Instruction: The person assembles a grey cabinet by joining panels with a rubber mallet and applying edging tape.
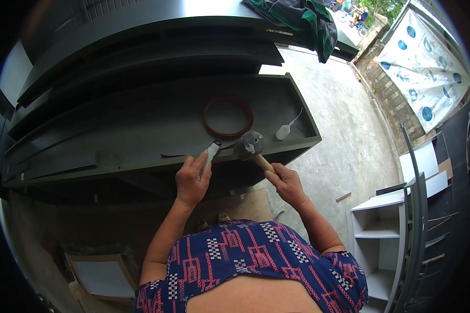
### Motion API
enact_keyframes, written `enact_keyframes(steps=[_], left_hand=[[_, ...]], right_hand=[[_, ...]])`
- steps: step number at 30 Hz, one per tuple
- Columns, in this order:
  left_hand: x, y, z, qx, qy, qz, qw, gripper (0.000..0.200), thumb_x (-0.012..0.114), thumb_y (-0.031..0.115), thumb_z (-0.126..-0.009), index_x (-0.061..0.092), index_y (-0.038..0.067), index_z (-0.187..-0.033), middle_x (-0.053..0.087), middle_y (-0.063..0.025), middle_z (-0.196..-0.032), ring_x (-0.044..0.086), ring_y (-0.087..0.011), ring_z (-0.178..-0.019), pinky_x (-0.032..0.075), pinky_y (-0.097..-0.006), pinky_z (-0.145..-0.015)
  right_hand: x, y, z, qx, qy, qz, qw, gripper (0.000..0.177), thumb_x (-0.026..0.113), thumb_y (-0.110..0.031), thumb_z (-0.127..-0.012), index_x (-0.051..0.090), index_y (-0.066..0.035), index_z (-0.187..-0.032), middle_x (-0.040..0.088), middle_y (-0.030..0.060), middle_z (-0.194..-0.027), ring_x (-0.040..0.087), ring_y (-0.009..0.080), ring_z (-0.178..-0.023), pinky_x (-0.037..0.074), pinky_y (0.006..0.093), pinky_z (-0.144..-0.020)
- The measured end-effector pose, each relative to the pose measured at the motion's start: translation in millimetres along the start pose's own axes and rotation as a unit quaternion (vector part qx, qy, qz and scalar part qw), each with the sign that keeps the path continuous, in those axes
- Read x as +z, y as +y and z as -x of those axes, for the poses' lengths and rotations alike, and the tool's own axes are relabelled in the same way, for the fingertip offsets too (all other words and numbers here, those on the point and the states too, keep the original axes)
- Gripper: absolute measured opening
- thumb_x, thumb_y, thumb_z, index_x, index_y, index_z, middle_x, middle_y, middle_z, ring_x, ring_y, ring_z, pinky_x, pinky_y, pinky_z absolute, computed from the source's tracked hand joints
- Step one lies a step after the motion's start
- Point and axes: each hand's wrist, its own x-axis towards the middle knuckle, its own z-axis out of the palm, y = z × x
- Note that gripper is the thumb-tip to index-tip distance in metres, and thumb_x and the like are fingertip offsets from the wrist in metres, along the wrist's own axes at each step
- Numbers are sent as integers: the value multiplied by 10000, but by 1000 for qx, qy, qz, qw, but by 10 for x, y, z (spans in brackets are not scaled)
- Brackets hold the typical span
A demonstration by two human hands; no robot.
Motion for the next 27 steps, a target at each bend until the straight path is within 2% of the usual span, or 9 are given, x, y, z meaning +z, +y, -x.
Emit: enact_keyframes(steps=[4, 7, 10, 13, 16, 19, 22, 27], left_hand=[[-7, -3, -7, 10, 4, 6, 1000, 346, 638, 138, -833, 637, 54, -1168, 530, -115, -783, 587, -272, -640, 485, -367, -600], [-112, -71, 52, 17, 2, 25, 1000, 355, 626, 135, -850, 619, 42, -1193, 542, -127, -797, 584, -278, -640, 478, -369, -593], [-426, -133, 73, 44, 96, -18, 994, 361, 609, 131, -875, 597, 24, -1220, 564, -150, -836, 593, -280, -687, 476, -371, -619], [-819, -332, 148, -41, 161, -89, 982, 342, 574, 122, -914, 579, 5, -1235, 579, -162, -878, 595, -273, -757, 472, -372, -669], [-1125, -596, 241, -85, 211, -153, 962, 338, 565, 118, -926, 573, 6, -1245, 579, -135, -893, 585, -246, -761, 470, -366, -680], [-1306, -713, 302, -150, 212, -173, 950, 345, 574, 119, -920, 575, 15, -1249, 579, -119, -906, 584, -227, -765, 470, -358, -686], [-1377, -851, 334, -165, 223, -164, 947, 343, 569, 116, -921, 578, 28, -1253, 568, -107, -892, 573, -211, -751, 468, -352, -686], [-1362, -1009, 423, -149, 192, -162, 957, 354, 570, 86, -909, 579, 40, -1259, 538, -94, -846, 549, -196, -717, 465, -344, -670]], right_hand=[[6, 21, -4, 5, 1, -21, 1000, 315, 582, -353, -898, 617, -52, -987, 603, 133, -713, 592, 263, -660, 447, 372, -634], [29, 81, -47, 21, -9, -62, 998, 289, 601, -302, -898, 617, -35, -1006, 578, 92, -681, 549, 177, -628, 436, 328, -610], [41, 0, -47, 21, -3, -149, 989, 274, 610, -254, -903, 611, -15, -1039, 547, 43, -672, 504, 106, -639, 419, 290, -594], [43, -22, -119, -24, -5, -148, 989, 282, 609, -246, -913, 609, -9, -1065, 541, 19, -684, 497, 86, -658, 416, 274, -600], [49, -123, -236, -37, -28, -153, 987, 292, 610, -257, -914, 609, -7, -1065, 550, 34, -698, 504, 93, -665, 422, 274, -612], [120, -184, -368, -77, -41, -146, 985, 323, 611, -284, -914, 605, -7, -1081, 567, 61, -712, 519, 115, -667, 434, 285, -630], [234, -306, -402, -87, -64, -151, 983, 349, 607, -307, -915, 600, -8, -1095, 583, 87, -721, 534, 135, -663, 439, 296, -634], [402, -571, -379, -113, -67, -127, 983, 346, 606, -316, -915, 600, -16, -1089, 592, 99, -719, 558, 168, -655, 445, 315, -628]])
